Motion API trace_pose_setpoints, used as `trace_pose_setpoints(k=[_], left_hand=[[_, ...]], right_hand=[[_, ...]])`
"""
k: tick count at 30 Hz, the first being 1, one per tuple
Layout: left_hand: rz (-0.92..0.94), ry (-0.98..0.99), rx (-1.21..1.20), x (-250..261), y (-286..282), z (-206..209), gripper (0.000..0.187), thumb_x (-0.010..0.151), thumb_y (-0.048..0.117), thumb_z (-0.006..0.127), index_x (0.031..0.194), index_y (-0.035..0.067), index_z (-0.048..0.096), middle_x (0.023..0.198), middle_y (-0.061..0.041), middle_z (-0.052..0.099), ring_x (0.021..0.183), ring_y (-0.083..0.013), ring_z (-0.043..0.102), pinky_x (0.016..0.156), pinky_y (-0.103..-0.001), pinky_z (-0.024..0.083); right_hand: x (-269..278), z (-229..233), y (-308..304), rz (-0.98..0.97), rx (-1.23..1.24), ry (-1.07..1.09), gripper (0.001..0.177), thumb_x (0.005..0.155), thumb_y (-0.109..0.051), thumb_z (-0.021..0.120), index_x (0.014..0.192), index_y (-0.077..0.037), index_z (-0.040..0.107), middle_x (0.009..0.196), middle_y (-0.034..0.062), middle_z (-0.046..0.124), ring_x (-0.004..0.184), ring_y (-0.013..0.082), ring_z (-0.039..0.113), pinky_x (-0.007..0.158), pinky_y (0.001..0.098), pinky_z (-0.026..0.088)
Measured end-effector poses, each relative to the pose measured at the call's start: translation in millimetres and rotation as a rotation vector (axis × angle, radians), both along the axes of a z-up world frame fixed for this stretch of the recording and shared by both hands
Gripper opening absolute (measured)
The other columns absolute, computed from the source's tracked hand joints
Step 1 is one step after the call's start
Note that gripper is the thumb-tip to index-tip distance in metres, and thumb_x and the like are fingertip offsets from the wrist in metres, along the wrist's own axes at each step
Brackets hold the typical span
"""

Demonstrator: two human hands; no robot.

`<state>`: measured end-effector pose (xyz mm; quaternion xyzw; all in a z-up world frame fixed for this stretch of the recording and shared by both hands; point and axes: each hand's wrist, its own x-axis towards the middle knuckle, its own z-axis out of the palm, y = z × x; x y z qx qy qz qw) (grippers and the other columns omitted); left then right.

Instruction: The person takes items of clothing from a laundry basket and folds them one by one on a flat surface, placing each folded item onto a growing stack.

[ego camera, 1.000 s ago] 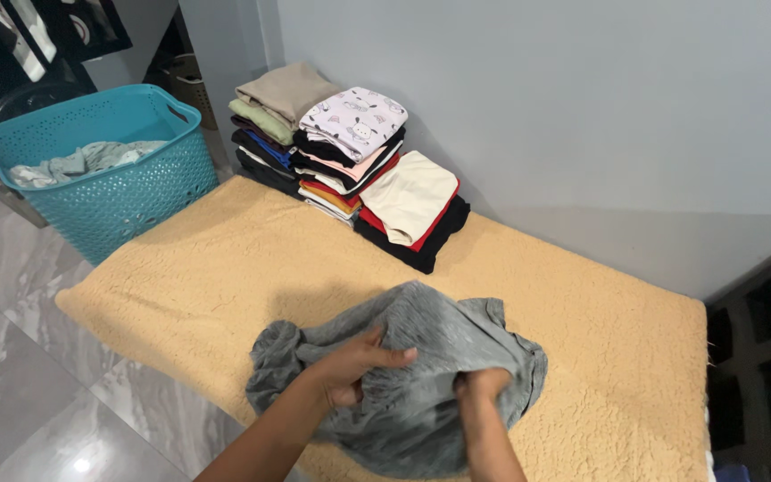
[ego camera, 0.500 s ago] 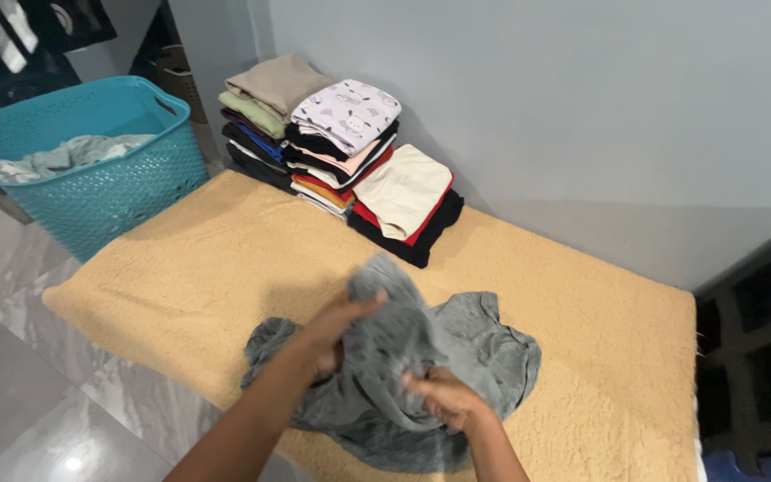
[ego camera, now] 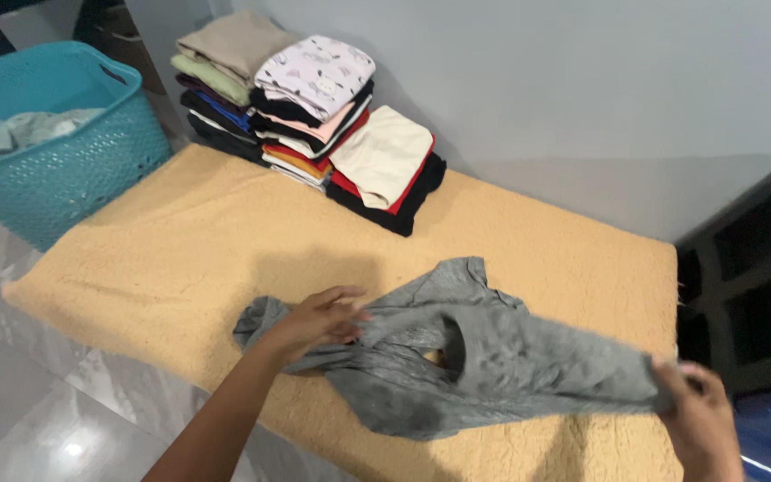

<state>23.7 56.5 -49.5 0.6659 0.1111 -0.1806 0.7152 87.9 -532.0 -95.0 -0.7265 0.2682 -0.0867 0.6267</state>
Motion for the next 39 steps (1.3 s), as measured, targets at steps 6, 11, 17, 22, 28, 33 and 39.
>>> trace_pose_setpoints(k=[6,11,17,22,28,33,39], left_hand=[[0.012,-0.081,0.471,-2.7,36.5,-117.4,0.025,0.098,0.025,0.068,0.106,0.002,0.073,0.095,-0.008,0.078,0.084,-0.0156,0.074,0.078,-0.031,0.059],[-0.035,-0.337,0.781,4.1,21.1,-164.8,0.02,0.09,0.019,0.071,0.107,0.009,0.074,0.097,-0.008,0.078,0.088,-0.0218,0.076,0.081,-0.034,0.059],[-0.061,-0.426,1.069,7.4,-24.2,-139.4,0.04,0.079,0.028,0.08,0.117,0.016,0.072,0.122,-0.014,0.063,0.109,-0.0354,0.061,0.094,-0.046,0.048],[-0.12,-0.438,1.042,32.5,-23.0,-126.1,0.027,0.089,0.031,0.074,0.11,0.014,0.07,0.112,-0.013,0.063,0.101,-0.0309,0.063,0.09,-0.042,0.051],[-0.135,-0.262,0.738,69.4,-17.7,-67.4,0.027,0.1,0.034,0.064,0.11,0.01,0.06,0.083,-0.013,0.068,0.078,-0.0286,0.066,0.075,-0.043,0.052],[-0.045,-0.561,0.641,82.3,-19.4,-71.0,0.031,0.09,0.032,0.073,0.11,0.011,0.061,0.087,-0.006,0.072,0.082,-0.0218,0.072,0.074,-0.038,0.057],[-0.024,-0.464,0.943,54.5,-0.7,-105.1,0.013,0.093,0.021,0.069,0.101,0.011,0.069,0.092,-0.009,0.073,0.084,-0.0258,0.072,0.078,-0.039,0.057]], right_hand=[[-54.1,-144.5,-44.0,0.089,-0.386,-0.017,0.043,0.084,-0.014,0.084,0.112,0.011,0.063,0.08,0.0158,0.073,0.069,0.0211,0.068,0.062,0.0318,0.053],[-70.0,-164.7,35.7,0.308,-0.621,-0.246,0.009,0.085,-0.015,0.077,0.093,-0.009,0.076,0.094,0.0076,0.079,0.087,0.0195,0.075,0.081,0.0321,0.058],[-78.7,-105.7,152.8,0.478,-0.857,-0.177,0.04,0.069,-0.018,0.085,0.108,-0.016,0.076,0.113,0.0126,0.067,0.106,0.0348,0.062,0.093,0.0429,0.051],[-63.4,-95.0,181.4,0.632,-0.91,-0.075,0.044,0.072,-0.029,0.086,0.115,-0.025,0.074,0.125,0.0079,0.062,0.117,0.0325,0.057,0.102,0.0421,0.048],[-43.7,-96.0,176.5,0.698,-0.693,-0.094,0.019,0.089,-0.024,0.074,0.104,-0.014,0.07,0.121,0.01,0.067,0.12,0.0322,0.061,0.102,0.042,0.049],[-40.0,-86.8,170.8,0.805,-0.715,0.032,0.029,0.086,-0.019,0.074,0.111,-0.013,0.063,0.121,0.0117,0.067,0.114,0.035,0.064,0.096,0.0426,0.051],[-33.8,-131.2,160.4,0.674,-0.702,-0.059,0.016,0.098,-0.017,0.062,0.113,-0.012,0.065,0.116,0.0145,0.072,0.114,0.037,0.067,0.096,0.0432,0.053]])
